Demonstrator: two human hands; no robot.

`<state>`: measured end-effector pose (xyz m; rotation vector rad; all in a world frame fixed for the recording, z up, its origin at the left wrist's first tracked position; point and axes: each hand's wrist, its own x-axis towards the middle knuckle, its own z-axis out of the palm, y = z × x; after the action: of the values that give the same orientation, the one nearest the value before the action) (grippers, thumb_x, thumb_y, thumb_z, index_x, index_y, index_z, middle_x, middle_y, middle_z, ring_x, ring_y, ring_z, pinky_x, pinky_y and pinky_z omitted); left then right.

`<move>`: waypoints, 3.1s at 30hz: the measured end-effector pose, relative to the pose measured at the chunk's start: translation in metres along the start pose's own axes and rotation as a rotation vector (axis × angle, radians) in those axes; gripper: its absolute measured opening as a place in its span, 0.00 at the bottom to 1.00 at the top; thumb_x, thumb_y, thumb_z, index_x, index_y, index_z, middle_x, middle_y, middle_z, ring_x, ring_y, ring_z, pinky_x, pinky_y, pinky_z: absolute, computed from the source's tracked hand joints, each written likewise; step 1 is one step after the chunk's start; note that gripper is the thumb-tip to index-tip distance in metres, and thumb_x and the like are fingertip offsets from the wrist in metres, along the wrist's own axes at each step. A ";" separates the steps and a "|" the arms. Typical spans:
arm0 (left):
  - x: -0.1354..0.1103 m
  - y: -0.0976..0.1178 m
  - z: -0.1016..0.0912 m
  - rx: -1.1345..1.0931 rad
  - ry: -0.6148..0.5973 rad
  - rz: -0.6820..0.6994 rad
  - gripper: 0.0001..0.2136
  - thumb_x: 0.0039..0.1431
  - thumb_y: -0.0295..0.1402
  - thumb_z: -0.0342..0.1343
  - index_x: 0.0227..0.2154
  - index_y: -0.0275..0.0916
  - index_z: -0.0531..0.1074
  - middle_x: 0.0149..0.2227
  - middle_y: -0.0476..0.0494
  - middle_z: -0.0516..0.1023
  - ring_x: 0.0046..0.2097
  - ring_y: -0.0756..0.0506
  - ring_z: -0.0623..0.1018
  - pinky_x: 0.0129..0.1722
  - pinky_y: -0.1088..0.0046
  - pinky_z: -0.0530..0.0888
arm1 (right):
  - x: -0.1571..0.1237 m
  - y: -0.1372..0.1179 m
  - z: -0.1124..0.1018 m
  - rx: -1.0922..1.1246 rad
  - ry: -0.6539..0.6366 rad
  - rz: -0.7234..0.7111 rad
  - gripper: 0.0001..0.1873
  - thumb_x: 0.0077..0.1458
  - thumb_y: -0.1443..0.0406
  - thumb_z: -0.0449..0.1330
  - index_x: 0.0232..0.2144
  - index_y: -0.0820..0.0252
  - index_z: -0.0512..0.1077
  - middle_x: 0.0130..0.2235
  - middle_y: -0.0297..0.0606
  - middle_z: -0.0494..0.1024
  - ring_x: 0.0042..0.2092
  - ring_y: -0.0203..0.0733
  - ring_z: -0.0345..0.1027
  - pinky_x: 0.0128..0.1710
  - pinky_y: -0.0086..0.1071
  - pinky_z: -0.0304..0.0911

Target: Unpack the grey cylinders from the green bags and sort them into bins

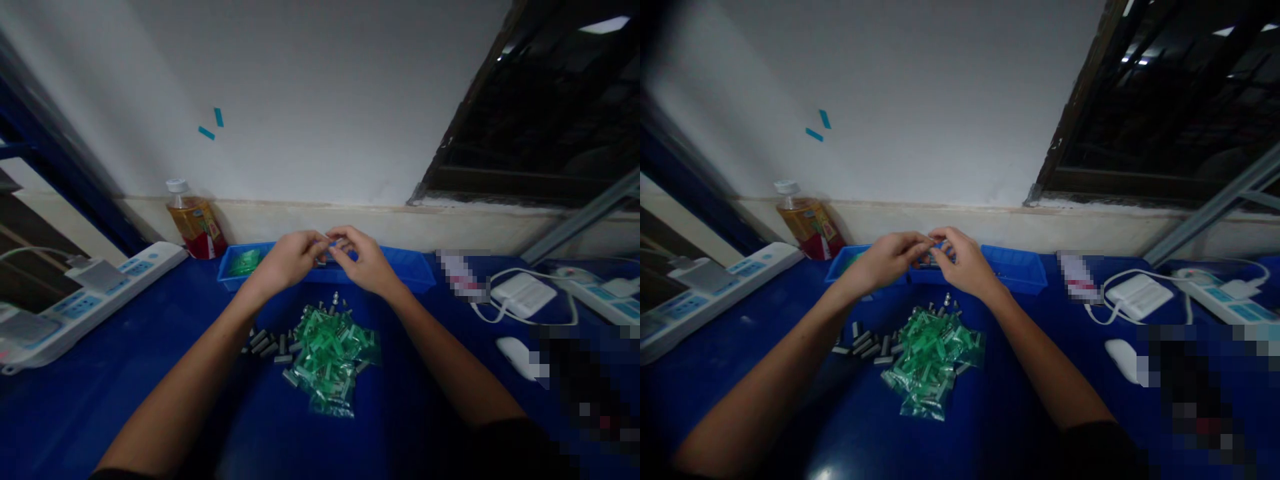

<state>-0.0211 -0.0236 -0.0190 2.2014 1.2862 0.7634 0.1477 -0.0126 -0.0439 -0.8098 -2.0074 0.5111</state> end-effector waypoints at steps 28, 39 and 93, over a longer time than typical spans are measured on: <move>0.008 -0.005 0.021 -0.126 0.257 0.076 0.22 0.64 0.45 0.41 0.25 0.34 0.70 0.24 0.47 0.73 0.27 0.50 0.72 0.29 0.77 0.66 | 0.000 -0.003 -0.014 -0.332 0.116 -0.217 0.07 0.58 0.69 0.52 0.36 0.61 0.69 0.33 0.38 0.71 0.35 0.38 0.66 0.37 0.31 0.61; -0.004 -0.002 0.060 0.534 -0.259 0.040 0.09 0.58 0.32 0.51 0.38 0.35 0.74 0.35 0.37 0.78 0.38 0.41 0.78 0.38 0.68 0.71 | -0.001 0.052 -0.005 -0.770 -0.281 0.233 0.10 0.58 0.69 0.50 0.37 0.63 0.71 0.40 0.45 0.75 0.44 0.44 0.67 0.45 0.32 0.58; 0.002 -0.002 0.028 -0.155 0.356 0.110 0.13 0.62 0.39 0.46 0.31 0.35 0.69 0.27 0.48 0.73 0.29 0.50 0.70 0.31 0.77 0.67 | 0.000 -0.002 0.000 -0.014 0.253 -0.008 0.06 0.53 0.64 0.56 0.35 0.59 0.67 0.29 0.33 0.73 0.31 0.35 0.66 0.32 0.30 0.61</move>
<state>-0.0023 -0.0240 -0.0405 2.0873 1.2229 1.2996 0.1471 -0.0140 -0.0434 -0.8310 -1.7819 0.3698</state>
